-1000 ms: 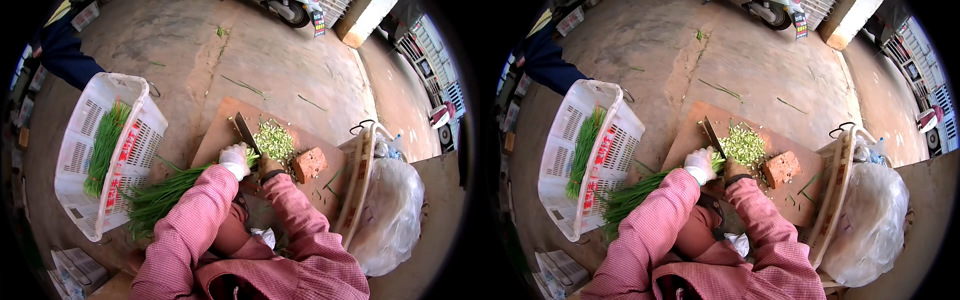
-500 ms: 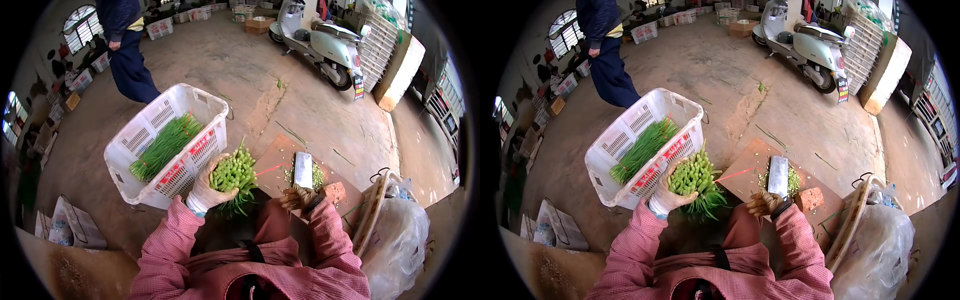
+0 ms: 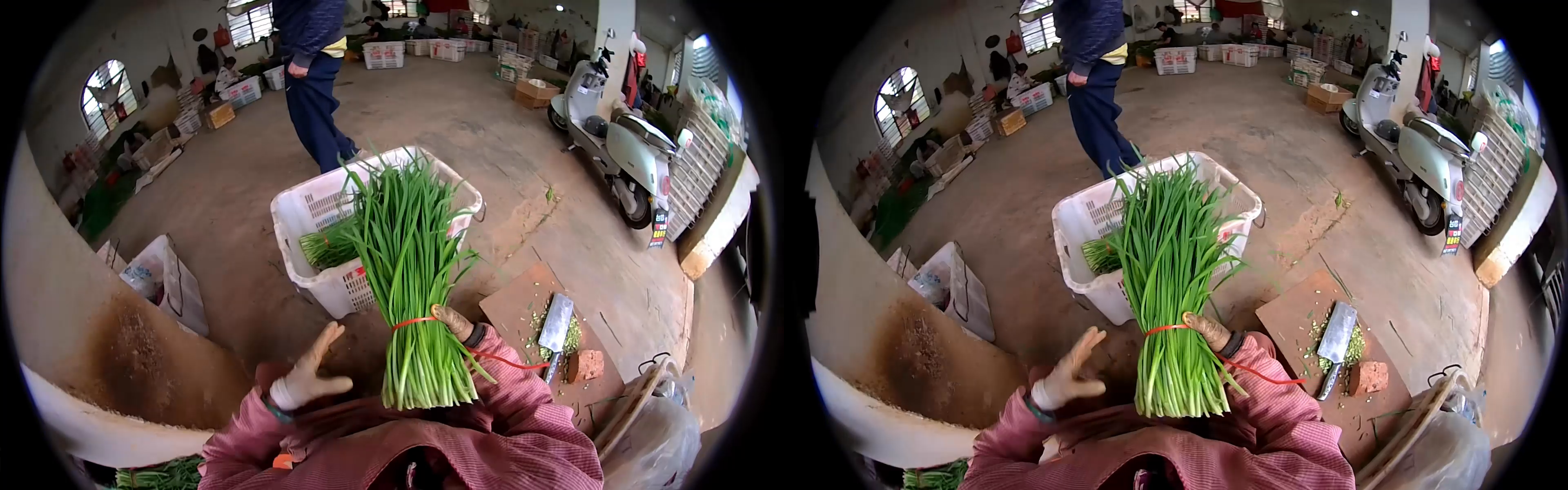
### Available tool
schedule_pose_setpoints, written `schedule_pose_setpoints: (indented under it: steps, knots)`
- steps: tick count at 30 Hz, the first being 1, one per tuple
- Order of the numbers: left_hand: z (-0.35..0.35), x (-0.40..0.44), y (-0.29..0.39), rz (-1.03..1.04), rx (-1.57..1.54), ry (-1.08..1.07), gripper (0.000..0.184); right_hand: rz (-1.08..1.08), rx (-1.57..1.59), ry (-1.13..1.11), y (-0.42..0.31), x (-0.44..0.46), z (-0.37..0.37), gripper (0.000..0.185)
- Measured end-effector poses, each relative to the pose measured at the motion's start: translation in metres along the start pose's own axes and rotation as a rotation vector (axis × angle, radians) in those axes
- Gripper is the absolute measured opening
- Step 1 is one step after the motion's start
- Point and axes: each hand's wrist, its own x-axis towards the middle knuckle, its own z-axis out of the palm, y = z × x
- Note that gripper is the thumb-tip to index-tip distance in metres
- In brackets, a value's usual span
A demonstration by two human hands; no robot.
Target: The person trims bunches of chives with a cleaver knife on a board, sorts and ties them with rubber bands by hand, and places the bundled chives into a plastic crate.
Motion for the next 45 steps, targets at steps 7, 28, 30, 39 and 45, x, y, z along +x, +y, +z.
schedule_pose_setpoints:
  steps: [7,28,30,39,45]
  knots:
    - [-0.036,0.074,-0.088,-0.174,-1.004,0.19,0.06,-0.084,-0.167,0.161,0.106,0.109,0.007,0.046]
    - [-0.02,-0.142,-0.028,-0.621,-0.789,0.93,0.025,-0.415,-1.051,0.674,0.106,0.079,-0.004,0.029]
    - [-0.018,-0.131,-0.016,-0.604,-0.812,0.912,0.024,-0.679,-1.075,0.463,0.082,0.081,0.071,0.024]
    - [-0.005,-0.108,-0.001,-0.554,-0.71,0.912,0.03,-0.294,-1.647,0.23,0.138,0.125,0.116,0.029]
    - [-0.007,-0.116,-0.023,-0.517,-0.79,0.879,0.028,-0.158,-1.568,0.094,0.147,0.12,0.111,0.037]
